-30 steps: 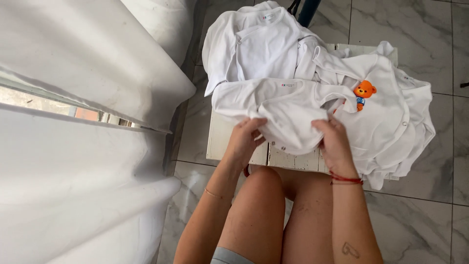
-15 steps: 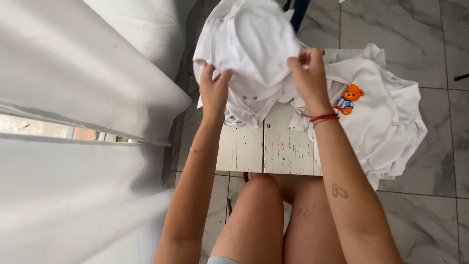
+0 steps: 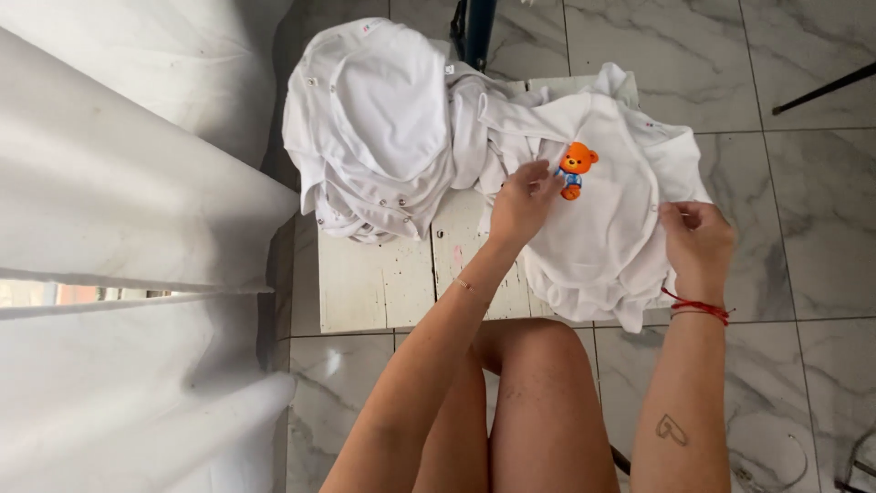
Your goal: The person is picking up baby onesies from a pile, unfolding them to inspect, and then stacking them neatly on a small table.
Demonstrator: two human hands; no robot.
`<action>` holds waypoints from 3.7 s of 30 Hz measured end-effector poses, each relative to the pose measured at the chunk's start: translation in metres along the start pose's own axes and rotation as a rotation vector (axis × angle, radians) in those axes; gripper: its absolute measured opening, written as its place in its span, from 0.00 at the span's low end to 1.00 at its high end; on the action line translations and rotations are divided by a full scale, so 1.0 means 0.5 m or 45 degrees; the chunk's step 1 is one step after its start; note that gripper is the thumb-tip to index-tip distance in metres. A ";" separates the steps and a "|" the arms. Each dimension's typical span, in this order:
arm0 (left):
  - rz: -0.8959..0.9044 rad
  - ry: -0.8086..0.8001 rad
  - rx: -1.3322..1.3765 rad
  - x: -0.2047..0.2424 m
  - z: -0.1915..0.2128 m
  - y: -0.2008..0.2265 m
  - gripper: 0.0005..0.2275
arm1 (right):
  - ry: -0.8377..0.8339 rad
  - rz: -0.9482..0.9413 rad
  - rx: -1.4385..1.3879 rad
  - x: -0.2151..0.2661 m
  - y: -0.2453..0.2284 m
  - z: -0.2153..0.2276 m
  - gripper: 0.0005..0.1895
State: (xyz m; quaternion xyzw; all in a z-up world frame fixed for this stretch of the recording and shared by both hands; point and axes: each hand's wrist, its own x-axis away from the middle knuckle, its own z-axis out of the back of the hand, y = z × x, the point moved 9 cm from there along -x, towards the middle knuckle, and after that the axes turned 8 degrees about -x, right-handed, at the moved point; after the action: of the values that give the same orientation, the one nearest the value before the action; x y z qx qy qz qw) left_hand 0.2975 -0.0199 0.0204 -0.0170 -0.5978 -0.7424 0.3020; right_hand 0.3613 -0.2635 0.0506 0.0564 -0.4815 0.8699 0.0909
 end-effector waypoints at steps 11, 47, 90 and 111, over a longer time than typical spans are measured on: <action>0.084 -0.326 0.693 0.048 -0.062 0.106 0.06 | -0.118 -0.314 -0.421 0.074 -0.006 0.019 0.15; -0.567 0.723 -0.169 0.266 0.434 -0.059 0.12 | -0.317 0.073 -0.385 0.095 -0.076 -0.244 0.23; -0.793 0.788 -1.361 0.151 0.304 -0.072 0.17 | -0.127 1.088 0.293 0.239 -0.263 -0.284 0.21; -0.560 0.704 -0.951 0.110 0.414 -0.001 0.23 | -0.128 1.266 0.155 0.124 -0.327 -0.271 0.12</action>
State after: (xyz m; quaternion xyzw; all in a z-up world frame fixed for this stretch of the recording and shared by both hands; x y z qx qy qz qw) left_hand 0.1827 0.1425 0.1001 0.1995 -0.1789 -0.9280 0.2587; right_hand 0.3340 -0.0571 0.1253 -0.1327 -0.4022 0.8308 -0.3612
